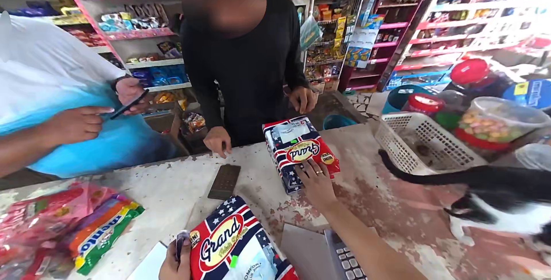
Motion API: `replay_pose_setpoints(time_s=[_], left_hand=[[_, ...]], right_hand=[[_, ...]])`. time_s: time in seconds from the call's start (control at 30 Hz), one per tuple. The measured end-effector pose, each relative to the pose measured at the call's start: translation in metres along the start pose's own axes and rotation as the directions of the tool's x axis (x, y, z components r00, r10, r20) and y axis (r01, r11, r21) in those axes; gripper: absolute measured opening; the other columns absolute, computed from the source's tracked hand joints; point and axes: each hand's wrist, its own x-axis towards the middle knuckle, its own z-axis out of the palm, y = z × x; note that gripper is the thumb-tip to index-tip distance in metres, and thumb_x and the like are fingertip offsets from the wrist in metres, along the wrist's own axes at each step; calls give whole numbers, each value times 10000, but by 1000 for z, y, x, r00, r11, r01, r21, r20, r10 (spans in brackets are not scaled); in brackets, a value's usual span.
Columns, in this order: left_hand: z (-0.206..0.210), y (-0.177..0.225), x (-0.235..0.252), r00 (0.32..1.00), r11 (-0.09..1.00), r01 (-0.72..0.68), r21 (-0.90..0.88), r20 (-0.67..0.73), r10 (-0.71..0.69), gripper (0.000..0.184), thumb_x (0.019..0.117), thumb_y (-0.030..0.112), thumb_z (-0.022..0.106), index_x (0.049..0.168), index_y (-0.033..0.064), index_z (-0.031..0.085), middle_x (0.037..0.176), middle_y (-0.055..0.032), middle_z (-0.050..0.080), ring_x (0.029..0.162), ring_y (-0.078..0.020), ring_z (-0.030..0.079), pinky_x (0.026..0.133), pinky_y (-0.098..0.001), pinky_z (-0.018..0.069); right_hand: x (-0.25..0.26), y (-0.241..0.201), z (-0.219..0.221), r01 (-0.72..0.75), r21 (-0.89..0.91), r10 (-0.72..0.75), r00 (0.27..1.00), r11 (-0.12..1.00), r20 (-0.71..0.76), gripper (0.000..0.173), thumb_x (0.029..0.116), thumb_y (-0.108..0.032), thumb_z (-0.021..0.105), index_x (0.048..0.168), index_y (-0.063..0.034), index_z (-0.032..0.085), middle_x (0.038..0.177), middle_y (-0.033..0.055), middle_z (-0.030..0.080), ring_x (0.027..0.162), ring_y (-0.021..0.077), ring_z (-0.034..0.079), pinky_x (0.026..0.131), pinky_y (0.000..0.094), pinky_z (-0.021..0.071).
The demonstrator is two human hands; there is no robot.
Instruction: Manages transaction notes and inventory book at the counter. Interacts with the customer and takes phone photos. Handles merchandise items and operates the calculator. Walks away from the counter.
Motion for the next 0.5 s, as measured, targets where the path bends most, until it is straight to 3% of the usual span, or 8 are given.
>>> replay_pose_setpoints(time_s=[0.07, 0.2, 0.3, 0.4, 0.5], left_hand=[[1, 2, 0, 1000, 1000, 5, 1, -6, -5, 484, 1066, 337, 466, 1289, -77, 579, 1028, -246, 683, 959, -268, 670, 897, -501, 519], [2, 2, -1, 1000, 1000, 4, -2, -17, -4, 484, 1068, 359, 461, 1279, -58, 585, 999, -212, 682, 911, -211, 662, 863, -463, 525], [2, 2, -2, 1000, 1000, 5, 0, -24, -5, 503, 1067, 384, 454, 1288, -48, 584, 993, -202, 684, 909, -210, 663, 859, -468, 526], [3, 3, -2, 999, 1000, 4, 3, -41, -4, 500, 1062, 403, 461, 1268, -31, 601, 961, -172, 685, 875, -185, 659, 829, -447, 531], [3, 3, -3, 999, 1000, -7, 4, -33, 7, 509, 1064, 397, 448, 1277, -42, 593, 975, -196, 685, 887, -210, 662, 839, -470, 526]], right_hand=[[-3, 2, 5, 48, -34, -50, 995, 998, -84, 505, 852, -29, 734, 1349, -87, 659, 1402, 237, 600, 1327, 438, 549, 1071, 629, 421], [-9, 5, 11, 85, -101, -102, 979, 991, -176, 480, 806, -24, 771, 1277, -88, 704, 1319, 217, 658, 1238, 415, 625, 995, 595, 495], [-10, 6, 18, 87, -128, -118, 959, 988, -259, 466, 783, -21, 781, 1238, -101, 723, 1283, 201, 680, 1201, 395, 651, 960, 570, 523], [-11, 6, 20, 84, -130, -116, 957, 988, -265, 462, 797, -14, 762, 1248, -105, 721, 1291, 197, 677, 1204, 391, 649, 970, 562, 518], [-12, 6, 19, 81, -135, -112, 964, 988, -240, 479, 806, -22, 761, 1275, -102, 707, 1314, 203, 665, 1223, 390, 639, 987, 557, 509]])
